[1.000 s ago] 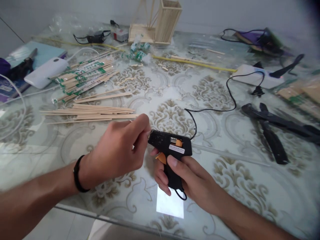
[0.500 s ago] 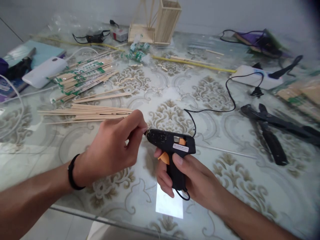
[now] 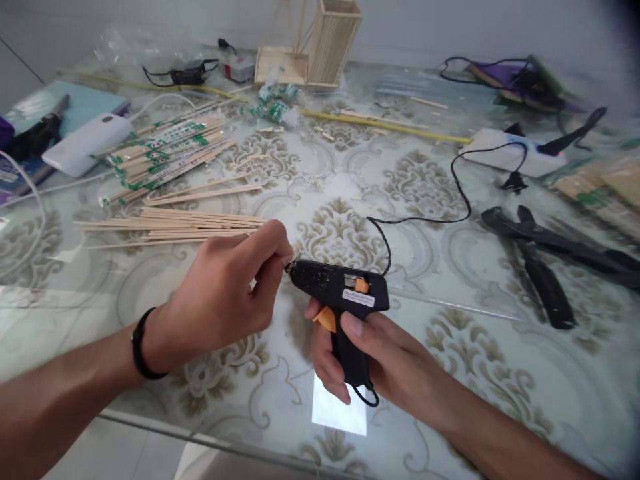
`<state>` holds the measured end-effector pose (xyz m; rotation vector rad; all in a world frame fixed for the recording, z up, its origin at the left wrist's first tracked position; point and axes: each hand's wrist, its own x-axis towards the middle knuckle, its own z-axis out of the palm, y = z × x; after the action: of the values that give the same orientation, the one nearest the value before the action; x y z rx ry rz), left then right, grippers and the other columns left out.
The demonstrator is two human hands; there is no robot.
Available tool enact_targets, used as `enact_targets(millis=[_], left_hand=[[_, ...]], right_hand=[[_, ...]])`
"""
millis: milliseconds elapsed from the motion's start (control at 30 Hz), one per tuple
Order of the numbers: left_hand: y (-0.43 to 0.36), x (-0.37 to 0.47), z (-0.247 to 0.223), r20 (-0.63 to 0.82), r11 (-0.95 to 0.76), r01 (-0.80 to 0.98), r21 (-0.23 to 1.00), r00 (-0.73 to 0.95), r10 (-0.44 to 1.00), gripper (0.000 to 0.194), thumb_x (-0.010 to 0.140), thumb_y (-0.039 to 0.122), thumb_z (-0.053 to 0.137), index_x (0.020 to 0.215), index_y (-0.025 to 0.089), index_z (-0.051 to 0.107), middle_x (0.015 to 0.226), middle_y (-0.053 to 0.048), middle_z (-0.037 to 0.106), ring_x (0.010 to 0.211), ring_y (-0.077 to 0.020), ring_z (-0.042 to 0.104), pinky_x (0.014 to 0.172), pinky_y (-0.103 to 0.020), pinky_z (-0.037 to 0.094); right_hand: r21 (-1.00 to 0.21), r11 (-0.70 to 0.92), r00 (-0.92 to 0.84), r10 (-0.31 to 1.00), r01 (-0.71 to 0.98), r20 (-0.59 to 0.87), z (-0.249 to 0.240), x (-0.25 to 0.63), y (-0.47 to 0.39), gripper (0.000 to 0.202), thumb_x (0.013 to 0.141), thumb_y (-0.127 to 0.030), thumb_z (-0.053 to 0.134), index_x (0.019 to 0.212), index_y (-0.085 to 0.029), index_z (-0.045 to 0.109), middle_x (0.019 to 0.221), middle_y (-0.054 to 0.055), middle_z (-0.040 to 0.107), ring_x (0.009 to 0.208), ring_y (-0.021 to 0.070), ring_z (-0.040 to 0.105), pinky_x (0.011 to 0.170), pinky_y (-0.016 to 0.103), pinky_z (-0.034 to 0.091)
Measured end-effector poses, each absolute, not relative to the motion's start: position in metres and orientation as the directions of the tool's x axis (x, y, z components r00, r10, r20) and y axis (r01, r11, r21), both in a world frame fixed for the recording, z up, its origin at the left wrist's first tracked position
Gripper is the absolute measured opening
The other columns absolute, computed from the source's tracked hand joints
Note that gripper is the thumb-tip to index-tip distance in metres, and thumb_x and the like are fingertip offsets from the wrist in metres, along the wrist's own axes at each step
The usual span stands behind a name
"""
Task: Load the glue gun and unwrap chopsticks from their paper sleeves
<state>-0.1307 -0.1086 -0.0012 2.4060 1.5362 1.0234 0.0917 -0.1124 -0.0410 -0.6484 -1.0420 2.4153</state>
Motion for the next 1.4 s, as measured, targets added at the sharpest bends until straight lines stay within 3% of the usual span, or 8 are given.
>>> enact_targets(millis=[633,967,1400], left_hand=[[-0.1064,-0.1322,0.0002,0.462,-0.482,0.762,0.433,0.272,0.844,0.014,0.086,0.005,0.057,0.082,0.019,0.056,0.058,0.009,0.049,0.045,-0.0058,0.039,0.045,-0.020,0.031],[-0.1078,-0.1343,-0.0001,0.512,-0.480,0.765,0.430,0.231,0.827,0.013,0.092,0.007,0.056,0.086,0.018,0.056,0.065,0.005,0.062,0.049,-0.0065,0.047,0.049,-0.019,0.038],[-0.1102,-0.1308,-0.0057,0.488,-0.523,0.767,0.371,0.318,0.813,0.011,0.096,0.012,0.052,0.088,0.020,0.054,0.067,0.004,0.066,0.048,-0.0082,0.048,0.048,-0.022,0.038]], right_hand=[[-0.792,-0.578,-0.775,0.586,-0.197,-0.235,-0.0431,0.0924,-0.1134,0.028,0.108,-0.044,0.046,0.116,-0.020,0.058,0.073,-0.003,0.054,0.060,0.0108,0.053,0.061,0.029,0.043],[-0.676,-0.660,-0.793,0.582,-0.329,-0.182,-0.0449,0.0909,-0.1078,0.032,0.107,-0.046,0.043,0.113,-0.020,0.062,0.066,-0.003,0.055,0.053,0.0112,0.050,0.055,0.026,0.041],[-0.633,-0.710,-0.782,0.568,-0.309,-0.256,-0.0419,0.0900,-0.1086,0.036,0.104,-0.052,0.045,0.108,-0.020,0.062,0.061,-0.003,0.055,0.047,0.0116,0.044,0.052,0.027,0.038]])
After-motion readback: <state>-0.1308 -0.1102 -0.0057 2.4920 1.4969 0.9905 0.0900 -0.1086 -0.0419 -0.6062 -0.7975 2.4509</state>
